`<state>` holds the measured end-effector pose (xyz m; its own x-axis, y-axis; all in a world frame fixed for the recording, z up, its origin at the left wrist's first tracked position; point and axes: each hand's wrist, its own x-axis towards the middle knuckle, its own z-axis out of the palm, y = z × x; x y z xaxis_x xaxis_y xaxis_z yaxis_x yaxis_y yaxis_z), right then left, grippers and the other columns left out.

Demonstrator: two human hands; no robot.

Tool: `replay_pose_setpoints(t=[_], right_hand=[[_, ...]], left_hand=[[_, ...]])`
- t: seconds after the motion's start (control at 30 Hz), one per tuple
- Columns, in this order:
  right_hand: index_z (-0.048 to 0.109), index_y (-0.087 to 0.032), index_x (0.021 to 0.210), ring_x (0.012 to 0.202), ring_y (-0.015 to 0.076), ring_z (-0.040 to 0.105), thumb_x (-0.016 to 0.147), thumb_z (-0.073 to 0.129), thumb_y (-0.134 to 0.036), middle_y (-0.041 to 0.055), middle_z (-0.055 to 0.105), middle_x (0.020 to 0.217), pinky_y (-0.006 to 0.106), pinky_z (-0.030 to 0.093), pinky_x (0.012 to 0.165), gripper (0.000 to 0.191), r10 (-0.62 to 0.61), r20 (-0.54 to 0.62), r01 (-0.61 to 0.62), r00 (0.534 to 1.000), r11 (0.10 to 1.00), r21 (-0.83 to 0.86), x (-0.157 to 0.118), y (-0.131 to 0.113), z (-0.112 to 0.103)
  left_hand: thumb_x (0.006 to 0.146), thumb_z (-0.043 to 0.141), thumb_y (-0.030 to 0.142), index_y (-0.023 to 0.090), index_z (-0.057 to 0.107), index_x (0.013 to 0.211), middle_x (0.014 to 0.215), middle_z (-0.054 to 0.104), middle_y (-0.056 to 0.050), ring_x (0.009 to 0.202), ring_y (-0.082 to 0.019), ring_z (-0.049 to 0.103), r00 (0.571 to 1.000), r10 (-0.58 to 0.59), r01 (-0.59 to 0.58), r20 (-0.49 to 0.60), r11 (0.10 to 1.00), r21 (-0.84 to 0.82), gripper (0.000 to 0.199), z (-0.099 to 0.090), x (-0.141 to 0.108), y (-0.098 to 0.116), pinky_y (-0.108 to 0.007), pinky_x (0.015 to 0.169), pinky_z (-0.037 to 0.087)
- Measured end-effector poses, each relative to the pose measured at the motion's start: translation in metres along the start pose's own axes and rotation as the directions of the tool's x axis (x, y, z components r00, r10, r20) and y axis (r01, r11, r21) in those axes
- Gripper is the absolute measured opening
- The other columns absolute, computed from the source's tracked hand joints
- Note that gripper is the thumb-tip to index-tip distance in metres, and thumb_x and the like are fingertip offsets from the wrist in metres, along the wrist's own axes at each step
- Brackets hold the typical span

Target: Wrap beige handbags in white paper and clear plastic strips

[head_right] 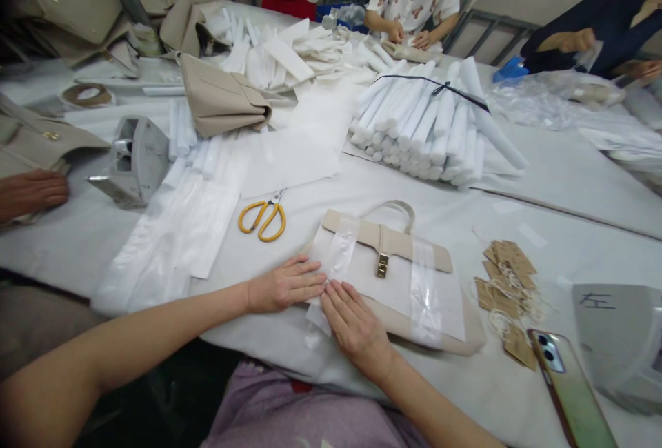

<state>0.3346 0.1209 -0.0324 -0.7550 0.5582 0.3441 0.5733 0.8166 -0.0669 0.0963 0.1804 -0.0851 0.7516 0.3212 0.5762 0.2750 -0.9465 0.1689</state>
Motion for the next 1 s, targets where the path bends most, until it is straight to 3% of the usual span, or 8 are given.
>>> replay_pose_setpoints(t=[0.2,0.37,0.5,0.6,0.7,0.77,1.0], right_hand=[[0.049,-0.011,0.132,0.127,0.0241,0.046,0.088,0.045,-0.004,0.0149,0.060,0.126,0.046,0.043,0.106,0.045,-0.042,-0.087,0.052,0.995,0.992,0.114,-0.007,-0.001,0.004],[0.052,-0.005,0.129,0.131,0.0274,0.042,0.085,0.051,-0.013,0.0185,0.057,0.128,0.047,0.041,0.107,0.044,-0.088,-0.037,0.090,0.995,0.994,0.058,-0.007,-0.003,0.000],[0.051,0.000,0.128,0.133,0.0302,0.038,0.083,0.048,-0.020,0.0219,0.053,0.132,0.049,0.043,0.105,0.049,-0.136,0.036,0.135,0.990,0.990,0.032,-0.006,-0.002,-0.008],[0.051,-0.003,0.129,0.133,0.0277,0.039,0.081,0.047,-0.016,0.0199,0.054,0.132,0.046,0.042,0.106,0.050,-0.125,0.023,0.125,0.992,0.992,0.003,-0.008,-0.004,-0.008],[0.050,-0.003,0.130,0.132,0.0271,0.039,0.080,0.047,-0.013,0.0190,0.054,0.132,0.046,0.041,0.106,0.051,-0.110,-0.002,0.110,0.994,0.994,-0.012,-0.010,-0.007,-0.006],[0.049,-0.004,0.132,0.132,0.0269,0.040,0.081,0.046,-0.011,0.0182,0.055,0.131,0.046,0.042,0.106,0.052,-0.098,-0.012,0.098,0.995,0.995,-0.011,-0.010,-0.009,-0.004],[0.033,-0.009,0.143,0.127,0.0211,0.047,0.087,0.043,-0.006,0.0151,0.058,0.129,0.043,0.043,0.105,0.057,0.026,-0.086,-0.015,0.996,0.992,0.122,-0.009,-0.012,-0.012]], left_hand=[[0.095,0.041,0.017,0.021,0.055,0.123,0.131,0.058,-0.006,0.133,-0.017,0.040,0.999,-0.041,0.040,0.024,0.999,0.011,0.031,0.001,-0.003,0.004,-0.043,0.115,0.026],[0.095,0.042,0.018,0.022,0.055,0.124,0.131,0.059,-0.005,0.131,-0.015,0.043,0.997,-0.072,0.071,0.029,0.997,0.040,0.031,-0.002,-0.002,0.008,-0.040,0.116,0.024],[0.093,0.046,0.022,0.018,0.046,0.134,0.138,0.052,-0.007,0.133,-0.019,0.039,0.979,-0.113,0.116,0.171,0.993,-0.008,0.041,-0.018,0.004,0.014,-0.045,0.117,0.018],[0.092,0.047,0.034,0.021,0.043,0.136,0.141,0.049,-0.007,0.134,-0.023,0.038,0.940,-0.225,0.254,0.255,0.963,-0.086,0.046,-0.029,0.013,0.026,-0.054,0.116,0.007],[0.093,0.045,0.043,0.028,0.051,0.129,0.135,0.056,-0.004,0.131,-0.022,0.042,0.880,-0.422,0.450,0.218,0.887,-0.098,0.039,-0.028,0.021,0.041,-0.057,0.115,0.007],[0.094,0.045,0.043,0.030,0.056,0.123,0.131,0.059,-0.003,0.129,-0.023,0.043,0.856,-0.489,0.505,0.166,0.860,-0.074,0.034,-0.021,0.022,0.048,-0.059,0.113,0.007],[0.092,0.050,0.040,0.033,0.057,0.123,0.126,0.062,-0.002,0.126,-0.023,0.044,0.902,-0.431,0.431,0.039,0.902,-0.006,0.033,-0.004,0.012,0.048,-0.058,0.113,0.002]])
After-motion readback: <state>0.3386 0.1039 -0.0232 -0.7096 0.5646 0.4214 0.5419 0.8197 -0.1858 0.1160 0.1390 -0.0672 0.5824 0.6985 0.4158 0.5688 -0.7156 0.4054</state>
